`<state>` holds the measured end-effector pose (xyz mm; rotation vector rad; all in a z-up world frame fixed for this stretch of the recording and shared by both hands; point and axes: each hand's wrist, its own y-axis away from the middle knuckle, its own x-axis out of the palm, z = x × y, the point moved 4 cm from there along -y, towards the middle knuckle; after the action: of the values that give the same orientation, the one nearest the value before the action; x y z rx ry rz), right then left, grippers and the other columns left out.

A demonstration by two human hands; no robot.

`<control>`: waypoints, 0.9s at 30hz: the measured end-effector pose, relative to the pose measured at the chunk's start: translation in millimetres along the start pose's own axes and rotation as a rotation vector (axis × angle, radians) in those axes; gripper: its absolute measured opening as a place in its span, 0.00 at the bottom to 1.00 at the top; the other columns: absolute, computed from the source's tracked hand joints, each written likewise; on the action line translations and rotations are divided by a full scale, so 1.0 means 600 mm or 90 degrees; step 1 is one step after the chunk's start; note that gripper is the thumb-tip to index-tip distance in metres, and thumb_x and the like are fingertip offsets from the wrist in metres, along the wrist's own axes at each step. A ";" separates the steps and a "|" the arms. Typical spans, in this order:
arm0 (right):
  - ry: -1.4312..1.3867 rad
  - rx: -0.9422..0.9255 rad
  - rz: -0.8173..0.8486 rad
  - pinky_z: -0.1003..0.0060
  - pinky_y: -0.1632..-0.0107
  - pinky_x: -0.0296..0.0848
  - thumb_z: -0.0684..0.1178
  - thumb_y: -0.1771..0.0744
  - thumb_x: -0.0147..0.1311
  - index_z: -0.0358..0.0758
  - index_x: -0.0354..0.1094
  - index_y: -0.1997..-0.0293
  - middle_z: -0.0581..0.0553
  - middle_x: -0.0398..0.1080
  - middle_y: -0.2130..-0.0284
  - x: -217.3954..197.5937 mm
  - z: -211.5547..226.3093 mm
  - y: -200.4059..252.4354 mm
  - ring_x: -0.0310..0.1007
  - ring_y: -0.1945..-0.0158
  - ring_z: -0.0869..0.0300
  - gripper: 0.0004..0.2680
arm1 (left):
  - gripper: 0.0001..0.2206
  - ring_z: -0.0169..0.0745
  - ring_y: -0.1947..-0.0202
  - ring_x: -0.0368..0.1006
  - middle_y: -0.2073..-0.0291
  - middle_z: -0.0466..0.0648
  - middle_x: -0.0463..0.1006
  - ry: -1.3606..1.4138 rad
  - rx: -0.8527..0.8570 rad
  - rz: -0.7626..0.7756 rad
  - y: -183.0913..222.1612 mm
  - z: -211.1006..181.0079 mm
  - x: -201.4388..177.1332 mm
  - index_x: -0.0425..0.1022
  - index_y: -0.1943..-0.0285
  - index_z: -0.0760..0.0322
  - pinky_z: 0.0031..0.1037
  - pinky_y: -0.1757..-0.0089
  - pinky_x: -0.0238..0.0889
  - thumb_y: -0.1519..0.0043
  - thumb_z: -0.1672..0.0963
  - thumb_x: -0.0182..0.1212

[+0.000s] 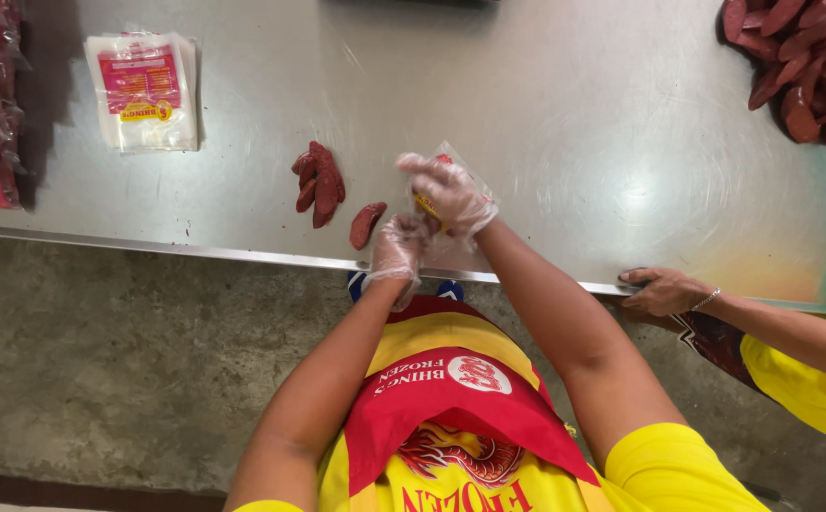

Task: The person places red meat slices into clear plastic bags on a stainless steel table. They arrange the slices inside the bags and seal them, then place the finished packages onto a stack. A digital scale is visible on the table, and the person occasionally moves items near it.

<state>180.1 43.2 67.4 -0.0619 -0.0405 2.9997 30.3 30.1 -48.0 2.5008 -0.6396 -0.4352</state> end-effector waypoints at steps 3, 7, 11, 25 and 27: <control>0.140 0.060 0.034 0.61 0.43 0.77 0.44 0.33 0.50 0.42 0.72 0.43 0.41 0.72 0.38 0.009 -0.027 0.029 0.80 0.49 0.55 0.12 | 0.11 0.44 0.55 0.76 0.55 0.57 0.79 0.500 -0.163 0.066 -0.025 -0.002 0.041 0.72 0.47 0.72 0.31 0.52 0.73 0.36 0.59 0.54; 0.286 -0.135 0.072 0.55 0.36 0.69 0.42 0.33 0.55 0.39 0.73 0.41 0.33 0.70 0.39 0.026 -0.011 0.036 0.74 0.39 0.44 0.13 | 0.11 0.44 0.56 0.77 0.55 0.56 0.80 0.401 -0.095 0.025 -0.038 -0.014 0.058 0.74 0.47 0.67 0.33 0.51 0.73 0.36 0.57 0.55; 0.233 -0.056 0.055 0.60 0.42 0.73 0.42 0.34 0.53 0.39 0.72 0.40 0.34 0.67 0.36 0.019 -0.013 0.027 0.78 0.47 0.50 0.15 | 0.12 0.45 0.56 0.78 0.56 0.55 0.80 0.208 -0.053 0.072 -0.041 -0.023 0.063 0.75 0.47 0.63 0.34 0.51 0.73 0.36 0.55 0.55; 0.515 -0.138 -0.304 0.51 0.40 0.63 0.50 0.39 0.66 0.44 0.67 0.43 0.39 0.70 0.52 0.047 0.021 0.047 0.67 0.45 0.48 0.20 | 0.17 0.61 0.57 0.75 0.54 0.60 0.76 -0.546 0.358 0.049 0.080 -0.197 -0.205 0.77 0.43 0.53 0.46 0.55 0.68 0.43 0.55 0.64; 0.616 -0.089 -0.243 0.48 0.46 0.62 0.54 0.41 0.66 0.42 0.66 0.39 0.34 0.68 0.54 0.078 0.000 0.094 0.67 0.49 0.44 0.25 | 0.20 0.62 0.54 0.74 0.52 0.60 0.76 -0.553 0.435 0.040 0.066 -0.168 -0.204 0.75 0.40 0.56 0.46 0.53 0.68 0.44 0.58 0.62</control>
<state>126.1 -6.2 64.1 -1.3112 -0.1353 2.2893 -44.2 104.4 77.1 2.8161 -1.3693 -1.5332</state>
